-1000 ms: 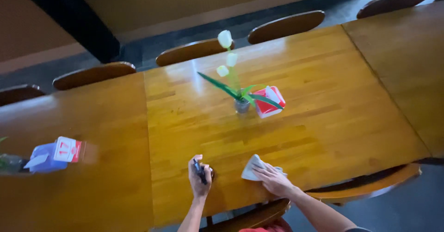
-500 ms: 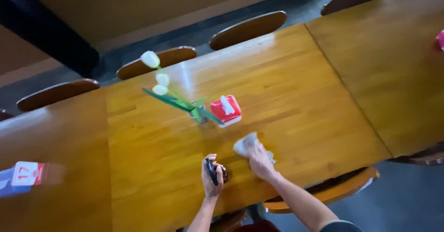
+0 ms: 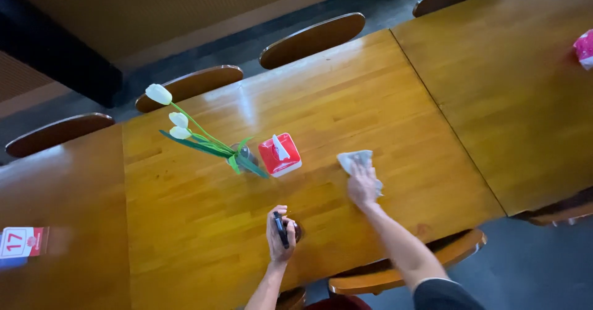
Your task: Wiping a long wooden table with a spray bottle and a cloth.
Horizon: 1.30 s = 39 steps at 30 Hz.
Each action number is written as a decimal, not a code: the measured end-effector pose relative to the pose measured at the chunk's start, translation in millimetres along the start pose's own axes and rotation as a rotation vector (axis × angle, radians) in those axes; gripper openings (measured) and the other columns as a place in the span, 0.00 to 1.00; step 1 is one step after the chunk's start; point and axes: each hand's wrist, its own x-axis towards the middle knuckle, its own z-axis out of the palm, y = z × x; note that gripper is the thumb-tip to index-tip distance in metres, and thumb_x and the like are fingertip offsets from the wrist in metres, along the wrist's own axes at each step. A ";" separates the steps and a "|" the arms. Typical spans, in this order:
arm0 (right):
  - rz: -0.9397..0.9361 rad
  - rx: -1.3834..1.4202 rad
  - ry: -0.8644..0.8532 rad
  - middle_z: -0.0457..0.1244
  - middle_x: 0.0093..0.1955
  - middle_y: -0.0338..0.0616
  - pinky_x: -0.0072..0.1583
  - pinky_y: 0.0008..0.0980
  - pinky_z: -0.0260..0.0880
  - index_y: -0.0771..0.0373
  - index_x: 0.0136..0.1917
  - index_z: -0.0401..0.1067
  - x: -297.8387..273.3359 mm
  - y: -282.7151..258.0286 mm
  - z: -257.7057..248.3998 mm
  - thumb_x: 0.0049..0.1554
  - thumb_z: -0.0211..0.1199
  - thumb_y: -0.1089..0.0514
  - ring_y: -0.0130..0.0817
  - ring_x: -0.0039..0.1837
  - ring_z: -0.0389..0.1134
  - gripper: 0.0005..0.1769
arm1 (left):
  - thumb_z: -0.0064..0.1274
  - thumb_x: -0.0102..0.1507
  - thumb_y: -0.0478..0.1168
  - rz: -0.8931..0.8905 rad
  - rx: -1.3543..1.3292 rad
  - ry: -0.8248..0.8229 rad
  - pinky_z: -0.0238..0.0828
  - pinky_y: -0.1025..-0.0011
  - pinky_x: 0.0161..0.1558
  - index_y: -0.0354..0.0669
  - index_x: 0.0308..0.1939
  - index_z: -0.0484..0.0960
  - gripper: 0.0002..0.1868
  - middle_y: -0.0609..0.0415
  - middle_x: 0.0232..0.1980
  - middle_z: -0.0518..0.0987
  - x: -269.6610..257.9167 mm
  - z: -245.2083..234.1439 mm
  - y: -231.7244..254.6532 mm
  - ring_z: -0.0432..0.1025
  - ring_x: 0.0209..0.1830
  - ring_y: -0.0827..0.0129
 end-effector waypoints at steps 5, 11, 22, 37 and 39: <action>-0.183 0.166 -0.385 0.57 0.74 0.56 0.79 0.57 0.49 0.64 0.73 0.63 -48.3 -62.7 10.0 0.52 0.52 0.66 0.61 0.80 0.50 0.34 | 0.48 0.65 0.34 -0.034 0.006 0.018 0.76 0.71 0.42 0.38 0.56 0.69 0.15 0.46 0.58 0.72 3.0 4.9 5.1 0.74 0.35 0.71; -0.773 0.119 -0.662 0.49 0.85 0.54 0.75 0.60 0.49 0.64 0.64 0.63 -161.2 25.9 -72.5 0.54 0.56 0.61 0.59 0.83 0.48 0.24 | 0.48 0.63 0.32 -0.047 0.002 0.018 0.74 0.71 0.40 0.37 0.56 0.70 0.17 0.46 0.58 0.73 7.1 16.4 1.9 0.73 0.33 0.70; 0.077 -0.071 -0.062 0.57 0.78 0.50 0.75 0.57 0.55 0.59 0.74 0.62 -38.0 57.9 -16.9 0.56 0.57 0.59 0.60 0.77 0.54 0.32 | 0.49 0.63 0.33 -0.005 0.074 0.007 0.73 0.71 0.40 0.38 0.53 0.70 0.15 0.47 0.58 0.73 9.4 25.8 5.3 0.71 0.33 0.71; -0.190 -0.095 -0.320 0.56 0.75 0.57 0.70 0.57 0.58 0.60 0.72 0.64 -103.1 132.3 -124.7 0.53 0.59 0.51 0.57 0.70 0.59 0.34 | 0.49 0.64 0.31 -0.037 -0.068 -0.101 0.71 0.74 0.32 0.39 0.55 0.67 0.16 0.48 0.59 0.71 20.3 72.5 6.7 0.69 0.30 0.75; -0.099 -0.183 -0.234 0.58 0.76 0.52 0.71 0.56 0.60 0.63 0.76 0.62 -81.0 149.1 -102.1 0.58 0.53 0.59 0.54 0.69 0.60 0.32 | 0.48 0.65 0.30 0.006 -0.048 -0.098 0.71 0.74 0.34 0.39 0.56 0.67 0.16 0.47 0.59 0.71 19.1 73.0 5.6 0.69 0.32 0.75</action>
